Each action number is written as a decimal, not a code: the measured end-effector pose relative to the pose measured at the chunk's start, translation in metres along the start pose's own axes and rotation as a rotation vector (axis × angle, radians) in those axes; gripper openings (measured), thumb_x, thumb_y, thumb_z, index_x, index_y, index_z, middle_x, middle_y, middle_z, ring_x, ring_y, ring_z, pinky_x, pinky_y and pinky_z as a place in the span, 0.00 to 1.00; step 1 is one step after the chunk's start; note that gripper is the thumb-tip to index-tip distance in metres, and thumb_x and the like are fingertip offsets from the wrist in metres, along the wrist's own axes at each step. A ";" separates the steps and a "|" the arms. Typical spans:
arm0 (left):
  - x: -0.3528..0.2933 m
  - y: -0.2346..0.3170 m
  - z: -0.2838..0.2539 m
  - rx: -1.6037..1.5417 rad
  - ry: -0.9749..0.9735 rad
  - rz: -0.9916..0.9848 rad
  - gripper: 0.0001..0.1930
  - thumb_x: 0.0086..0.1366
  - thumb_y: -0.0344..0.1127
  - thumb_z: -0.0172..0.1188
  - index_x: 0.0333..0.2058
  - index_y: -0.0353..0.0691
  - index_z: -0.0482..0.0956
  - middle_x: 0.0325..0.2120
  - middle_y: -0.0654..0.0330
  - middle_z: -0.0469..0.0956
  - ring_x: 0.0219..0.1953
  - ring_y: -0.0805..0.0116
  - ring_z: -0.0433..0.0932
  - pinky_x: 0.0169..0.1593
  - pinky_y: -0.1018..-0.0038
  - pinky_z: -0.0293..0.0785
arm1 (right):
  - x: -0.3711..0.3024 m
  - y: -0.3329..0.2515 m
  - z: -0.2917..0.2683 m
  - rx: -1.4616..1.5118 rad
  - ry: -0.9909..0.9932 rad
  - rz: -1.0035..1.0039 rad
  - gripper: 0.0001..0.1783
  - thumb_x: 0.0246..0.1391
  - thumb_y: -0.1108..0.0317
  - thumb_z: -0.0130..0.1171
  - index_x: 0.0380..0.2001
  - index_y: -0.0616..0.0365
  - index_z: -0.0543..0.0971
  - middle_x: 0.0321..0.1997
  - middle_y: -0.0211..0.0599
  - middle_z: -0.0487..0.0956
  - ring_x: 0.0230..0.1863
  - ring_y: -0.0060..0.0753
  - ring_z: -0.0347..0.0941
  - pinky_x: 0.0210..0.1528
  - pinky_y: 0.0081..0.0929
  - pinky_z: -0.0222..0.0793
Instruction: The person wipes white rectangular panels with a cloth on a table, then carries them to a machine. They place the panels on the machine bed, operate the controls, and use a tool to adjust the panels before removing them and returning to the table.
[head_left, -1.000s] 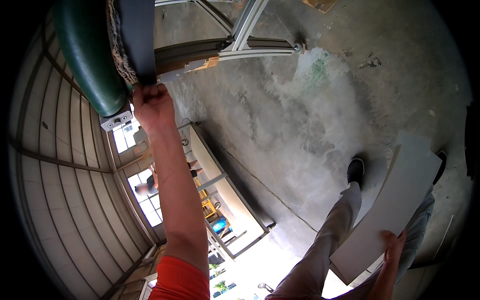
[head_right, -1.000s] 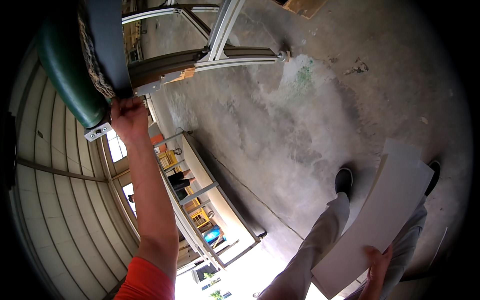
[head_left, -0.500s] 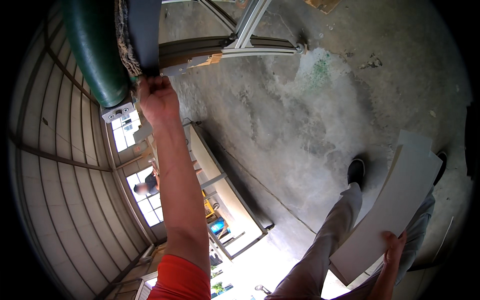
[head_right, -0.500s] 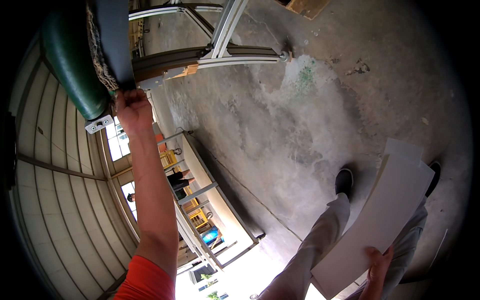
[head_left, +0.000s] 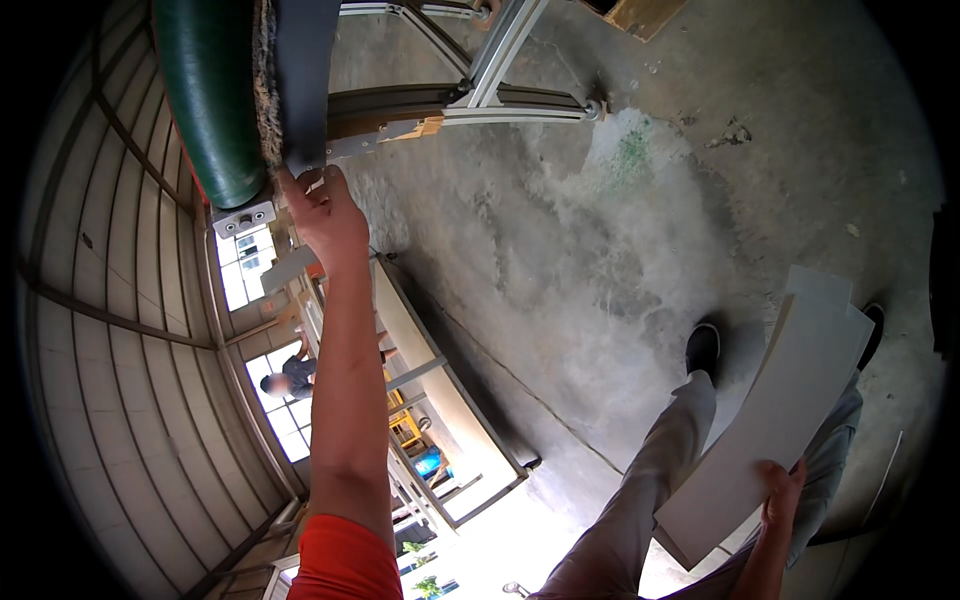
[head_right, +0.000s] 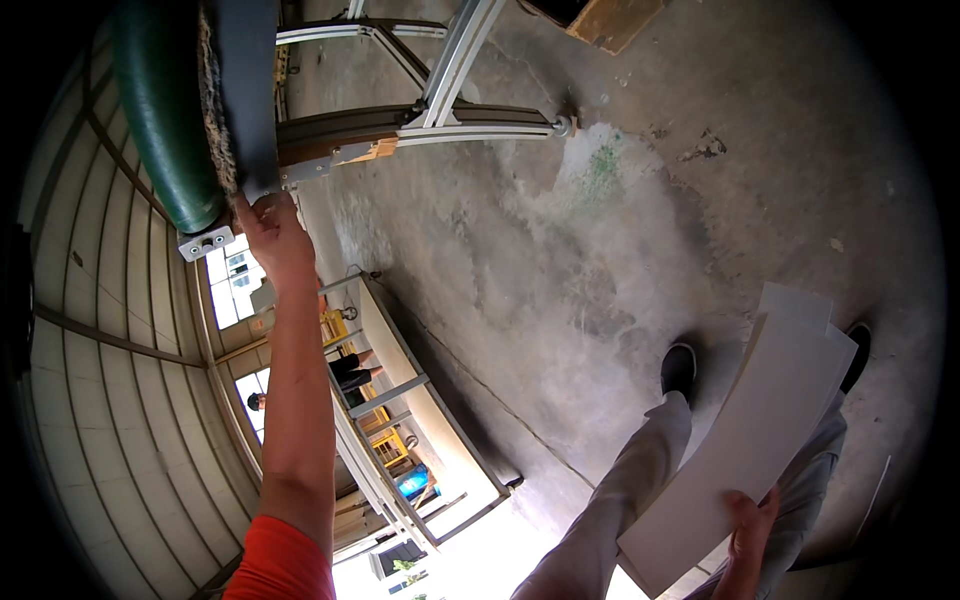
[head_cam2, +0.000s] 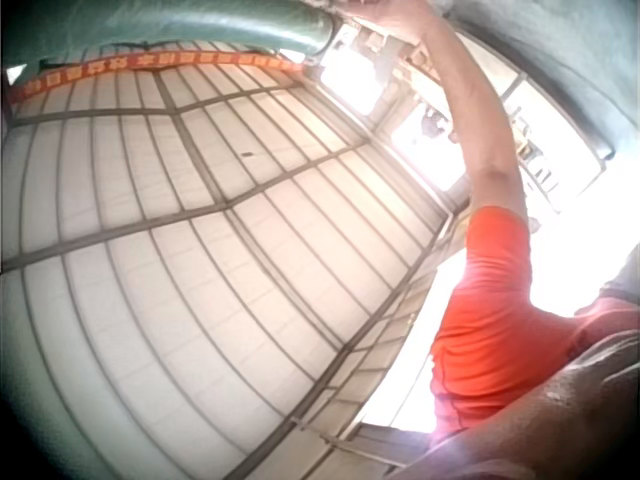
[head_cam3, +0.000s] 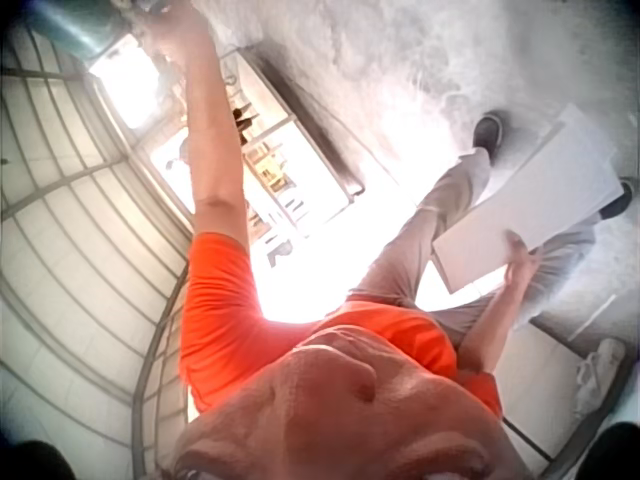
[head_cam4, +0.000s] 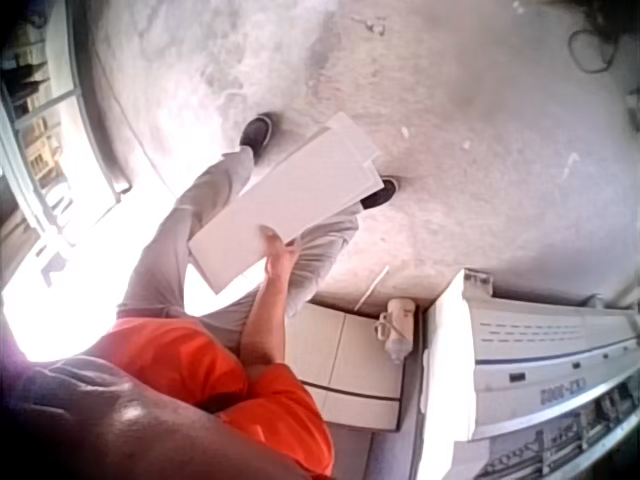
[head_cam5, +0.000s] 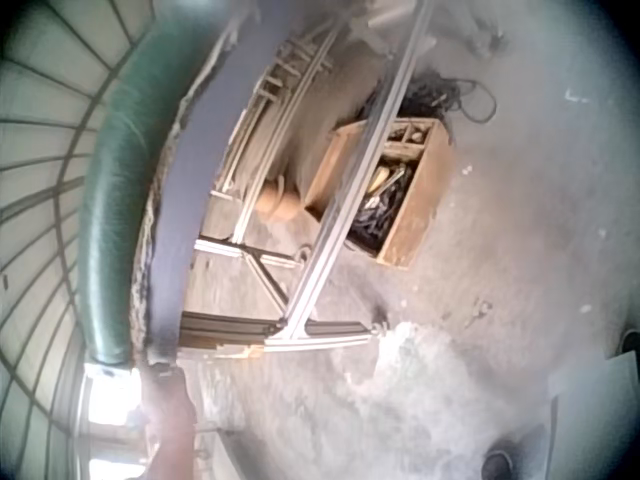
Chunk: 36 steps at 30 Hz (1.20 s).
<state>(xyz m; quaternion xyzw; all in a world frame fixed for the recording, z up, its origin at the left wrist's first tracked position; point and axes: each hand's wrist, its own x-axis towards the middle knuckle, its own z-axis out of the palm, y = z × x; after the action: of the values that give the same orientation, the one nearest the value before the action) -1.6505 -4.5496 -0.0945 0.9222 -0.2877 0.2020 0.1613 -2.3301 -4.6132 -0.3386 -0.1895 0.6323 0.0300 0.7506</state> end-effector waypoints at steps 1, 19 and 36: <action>-0.001 0.006 -0.003 0.107 -0.037 -0.013 0.39 0.70 0.37 0.62 0.72 0.30 0.54 0.49 0.53 0.77 0.36 0.68 0.79 0.41 0.72 0.76 | 0.000 -0.001 0.000 0.016 0.002 0.002 0.41 0.36 0.64 0.69 0.59 0.64 0.73 0.50 0.39 0.80 0.50 0.38 0.77 0.56 0.34 0.71; -0.197 0.025 -0.072 -0.242 -0.987 -0.160 0.19 0.58 0.19 0.58 0.47 0.40 0.82 0.56 0.51 0.76 0.54 0.56 0.79 0.53 0.65 0.78 | -0.006 -0.017 -0.005 0.202 -0.100 -0.071 0.23 0.46 0.77 0.64 0.50 0.64 0.78 0.42 0.36 0.83 0.40 0.33 0.82 0.46 0.32 0.79; -0.326 0.292 -0.208 -0.423 -1.311 -0.699 0.12 0.56 0.27 0.69 0.40 0.32 0.87 0.33 0.56 0.86 0.35 0.68 0.84 0.42 0.73 0.79 | -0.320 -0.430 -0.203 0.468 -0.085 -0.633 0.28 0.45 0.78 0.69 0.53 0.64 0.76 0.46 0.36 0.83 0.47 0.32 0.80 0.51 0.32 0.77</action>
<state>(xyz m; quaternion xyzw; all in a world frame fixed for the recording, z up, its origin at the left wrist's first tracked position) -2.1278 -4.5402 -0.0132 0.8402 -0.0491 -0.5072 0.1852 -2.4615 -5.0147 0.0487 -0.1977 0.5009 -0.3400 0.7710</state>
